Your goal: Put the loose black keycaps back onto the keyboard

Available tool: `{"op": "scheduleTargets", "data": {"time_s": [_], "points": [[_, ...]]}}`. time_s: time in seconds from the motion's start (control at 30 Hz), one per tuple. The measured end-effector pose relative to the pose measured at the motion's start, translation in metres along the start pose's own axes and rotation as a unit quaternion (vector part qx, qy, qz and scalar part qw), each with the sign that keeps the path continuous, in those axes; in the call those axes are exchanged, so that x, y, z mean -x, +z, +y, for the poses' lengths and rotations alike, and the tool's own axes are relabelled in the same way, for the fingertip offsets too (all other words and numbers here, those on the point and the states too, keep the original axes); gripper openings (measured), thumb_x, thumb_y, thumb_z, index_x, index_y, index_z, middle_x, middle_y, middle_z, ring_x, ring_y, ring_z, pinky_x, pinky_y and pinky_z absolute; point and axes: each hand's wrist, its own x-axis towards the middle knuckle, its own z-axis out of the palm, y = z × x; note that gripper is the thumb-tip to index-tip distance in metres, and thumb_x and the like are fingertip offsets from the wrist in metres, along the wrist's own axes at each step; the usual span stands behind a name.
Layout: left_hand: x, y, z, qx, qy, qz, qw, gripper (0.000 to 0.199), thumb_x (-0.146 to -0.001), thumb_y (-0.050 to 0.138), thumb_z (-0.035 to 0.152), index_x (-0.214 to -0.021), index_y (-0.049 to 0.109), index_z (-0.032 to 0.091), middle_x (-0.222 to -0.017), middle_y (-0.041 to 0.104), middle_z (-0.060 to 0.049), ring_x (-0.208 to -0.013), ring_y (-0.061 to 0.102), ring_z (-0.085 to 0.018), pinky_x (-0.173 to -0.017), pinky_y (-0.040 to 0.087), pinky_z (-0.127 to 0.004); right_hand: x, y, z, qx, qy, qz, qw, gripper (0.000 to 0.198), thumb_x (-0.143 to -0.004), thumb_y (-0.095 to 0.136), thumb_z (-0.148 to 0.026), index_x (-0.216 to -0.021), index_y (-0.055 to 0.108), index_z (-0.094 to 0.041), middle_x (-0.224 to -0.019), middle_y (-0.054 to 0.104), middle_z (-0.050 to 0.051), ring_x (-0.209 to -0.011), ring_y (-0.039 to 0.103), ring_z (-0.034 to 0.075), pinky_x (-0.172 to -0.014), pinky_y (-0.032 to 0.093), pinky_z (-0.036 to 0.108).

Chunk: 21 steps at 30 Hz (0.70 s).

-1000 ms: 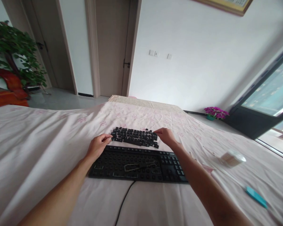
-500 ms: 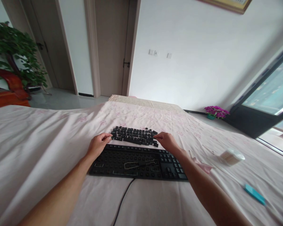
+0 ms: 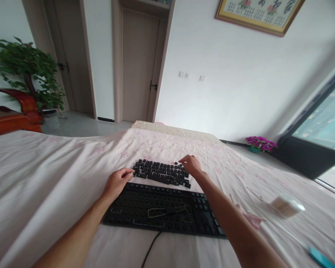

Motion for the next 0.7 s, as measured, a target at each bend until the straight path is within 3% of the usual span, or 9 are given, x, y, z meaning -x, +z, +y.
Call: {"op": "scheduleTargets", "data": {"time_s": [0.17, 0.43, 0.6, 0.7], "points": [[0.001, 0.000, 0.001, -0.001, 0.001, 0.000, 1.000, 0.029, -0.076, 0.057, 0.041, -0.094, 0.070, 0.023, -0.085, 0.073, -0.001, -0.079, 0.068, -0.021, -0.070, 0.050, -0.028, -0.016, 0.010, -0.005, 0.031, -0.015, -0.011, 0.999, 0.032, -0.076, 0.054, -0.011, -0.092, 0.076, -0.028, -0.100, 0.071, 0.002, -0.104, 0.054, 0.020, -0.086, 0.039, 0.028], [0.000, 0.000, 0.003, -0.005, 0.001, -0.006, 1.000, 0.029, -0.076, 0.056, 0.040, -0.094, 0.070, 0.023, -0.086, 0.074, -0.001, -0.079, 0.068, -0.021, -0.073, 0.050, -0.028, -0.035, 0.021, -0.014, 0.048, -0.014, -0.042, 0.998, 0.019, -0.080, 0.059, -0.021, -0.086, 0.077, -0.024, -0.093, 0.072, 0.009, -0.106, 0.051, 0.023, -0.090, 0.034, 0.033], [0.000, 0.001, 0.004, 0.000, -0.006, -0.007, 1.000, 0.030, -0.076, 0.055, 0.039, -0.095, 0.070, 0.021, -0.086, 0.074, -0.002, -0.080, 0.069, -0.021, -0.072, 0.050, -0.028, -0.036, 0.024, -0.019, 0.009, -0.001, -0.046, 0.999, 0.016, -0.076, 0.062, -0.017, -0.082, 0.077, -0.020, -0.089, 0.072, 0.012, -0.108, 0.051, 0.026, -0.092, 0.032, 0.035], [0.001, 0.001, 0.005, 0.008, -0.008, -0.005, 1.000, 0.030, -0.076, 0.056, 0.039, -0.095, 0.069, 0.020, -0.086, 0.074, -0.002, -0.080, 0.069, -0.021, -0.072, 0.050, -0.027, -0.031, 0.021, -0.026, -0.053, 0.006, -0.036, 0.998, 0.019, -0.077, 0.061, -0.021, -0.088, 0.076, -0.022, -0.090, 0.072, 0.009, -0.101, 0.056, 0.025, -0.086, 0.036, 0.033]]}}
